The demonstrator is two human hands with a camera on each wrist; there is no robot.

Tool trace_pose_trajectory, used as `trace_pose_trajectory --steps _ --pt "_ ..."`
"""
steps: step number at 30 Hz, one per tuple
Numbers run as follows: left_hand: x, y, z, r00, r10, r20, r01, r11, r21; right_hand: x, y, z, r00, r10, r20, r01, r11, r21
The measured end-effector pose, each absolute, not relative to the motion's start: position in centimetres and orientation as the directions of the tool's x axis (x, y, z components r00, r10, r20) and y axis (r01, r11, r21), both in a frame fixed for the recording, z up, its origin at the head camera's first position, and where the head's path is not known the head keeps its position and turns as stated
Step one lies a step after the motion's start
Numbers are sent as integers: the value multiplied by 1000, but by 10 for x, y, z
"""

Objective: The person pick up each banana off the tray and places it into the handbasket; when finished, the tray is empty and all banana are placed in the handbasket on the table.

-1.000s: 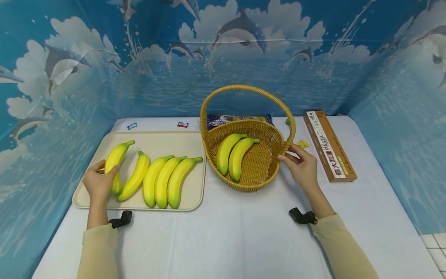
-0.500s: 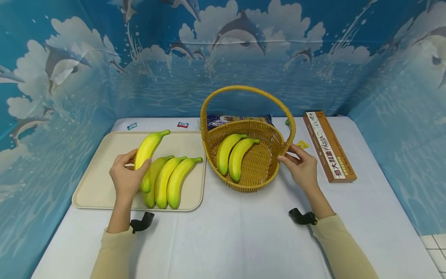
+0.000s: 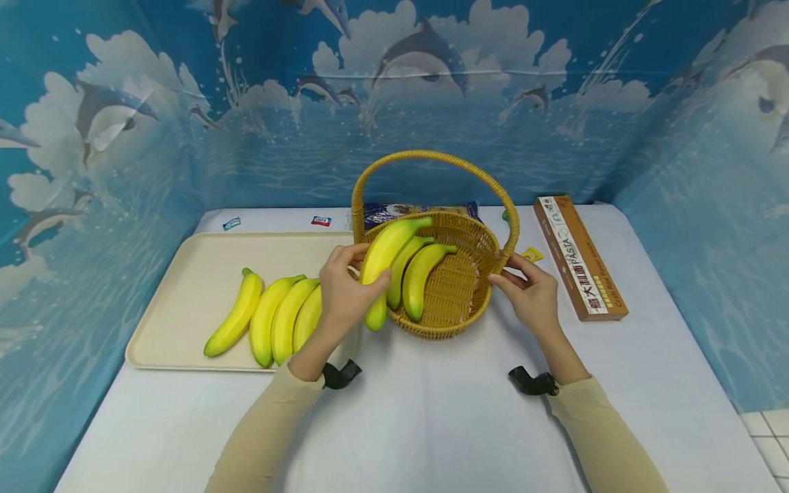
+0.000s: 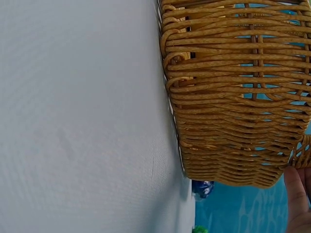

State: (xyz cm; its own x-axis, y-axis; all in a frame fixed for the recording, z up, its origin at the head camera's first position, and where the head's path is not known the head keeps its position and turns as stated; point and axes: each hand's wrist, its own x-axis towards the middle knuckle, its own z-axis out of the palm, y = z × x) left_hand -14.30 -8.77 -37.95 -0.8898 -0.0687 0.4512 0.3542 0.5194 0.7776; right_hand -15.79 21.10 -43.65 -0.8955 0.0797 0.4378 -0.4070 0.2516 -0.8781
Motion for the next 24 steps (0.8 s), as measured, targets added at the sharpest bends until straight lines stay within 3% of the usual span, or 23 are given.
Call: trace_pose_trajectory --steps 10,24 --pt "-180 -21 -408 -960 50 274 244 628 739 -148 205 -420 -891 68 449 -418 260 -870" --pt "-198 2 -426 -989 64 135 136 758 638 -148 203 -419 -897 74 435 -403 268 -875"
